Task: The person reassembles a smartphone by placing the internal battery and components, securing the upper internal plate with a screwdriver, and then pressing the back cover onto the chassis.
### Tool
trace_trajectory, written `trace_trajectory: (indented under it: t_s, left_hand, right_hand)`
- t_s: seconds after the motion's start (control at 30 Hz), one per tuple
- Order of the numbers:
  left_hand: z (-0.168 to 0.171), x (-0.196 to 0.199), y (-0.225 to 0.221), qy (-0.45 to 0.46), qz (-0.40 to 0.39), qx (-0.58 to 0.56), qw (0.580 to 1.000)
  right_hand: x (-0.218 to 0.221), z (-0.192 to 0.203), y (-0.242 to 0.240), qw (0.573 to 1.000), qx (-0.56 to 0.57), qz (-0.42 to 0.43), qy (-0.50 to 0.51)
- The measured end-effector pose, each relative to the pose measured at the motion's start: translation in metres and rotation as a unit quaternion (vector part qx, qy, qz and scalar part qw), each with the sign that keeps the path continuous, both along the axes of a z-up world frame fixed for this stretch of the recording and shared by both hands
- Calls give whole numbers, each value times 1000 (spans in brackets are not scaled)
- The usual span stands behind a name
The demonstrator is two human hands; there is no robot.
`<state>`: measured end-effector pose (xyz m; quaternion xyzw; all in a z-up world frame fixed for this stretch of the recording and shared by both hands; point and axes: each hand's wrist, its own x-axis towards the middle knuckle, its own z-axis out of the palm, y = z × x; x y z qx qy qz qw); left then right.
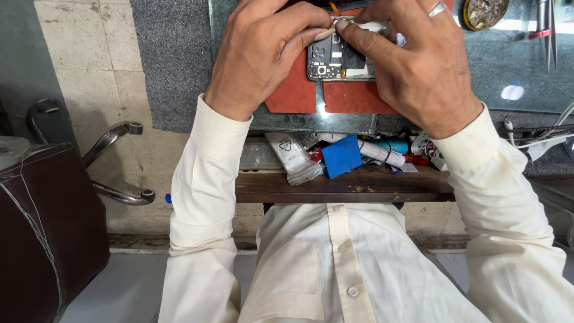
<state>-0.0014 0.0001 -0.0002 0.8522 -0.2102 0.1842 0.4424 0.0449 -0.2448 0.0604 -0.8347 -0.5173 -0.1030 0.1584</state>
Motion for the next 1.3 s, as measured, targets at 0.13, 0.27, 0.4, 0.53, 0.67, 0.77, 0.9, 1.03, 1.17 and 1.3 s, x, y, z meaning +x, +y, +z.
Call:
trace_trajectory:
  t_s: [0.13, 0.27, 0.4, 0.53, 0.67, 0.77, 0.9, 1.03, 1.17, 1.3]
  left_hand:
    - [-5, -1, 2, 13, -10, -15, 1000]
    - [-4, -1, 1, 3, 2, -9, 1000]
    - [-5, -1, 1, 5, 5, -6, 1000]
    - [-3, -4, 0, -9, 1, -9, 1000]
    - [-2, -2, -2, -37, -6, -19, 999]
    - [3, -5, -4, -28, -5, -33, 999]
    - [11, -7, -5, -41, 33, 43, 998]
    - [14, -17, -10, -46, 38, 47, 997]
    - [7, -23, -5, -29, 30, 65, 997]
    - [-1, -23, -3, -13, 8, 81, 997]
  right_hand:
    - [-8, 0, 8, 999, -10, -33, 11]
    - [-10, 5, 4, 996, 34, -67, 52]
    - [-19, 2, -20, 975, 101, -145, 136]
    - [-16, -21, -55, 929, 273, -172, 181]
    - [-19, -44, -85, 927, 282, -163, 184]
    - [-18, -45, -91, 958, 218, -146, 119]
    - [-19, -37, -81, 972, 172, -143, 75]
    - [-20, -17, -74, 973, 143, -108, 143]
    - [-21, 1, -65, 981, 89, -80, 154]
    - [-17, 15, -64, 987, 28, -61, 148]
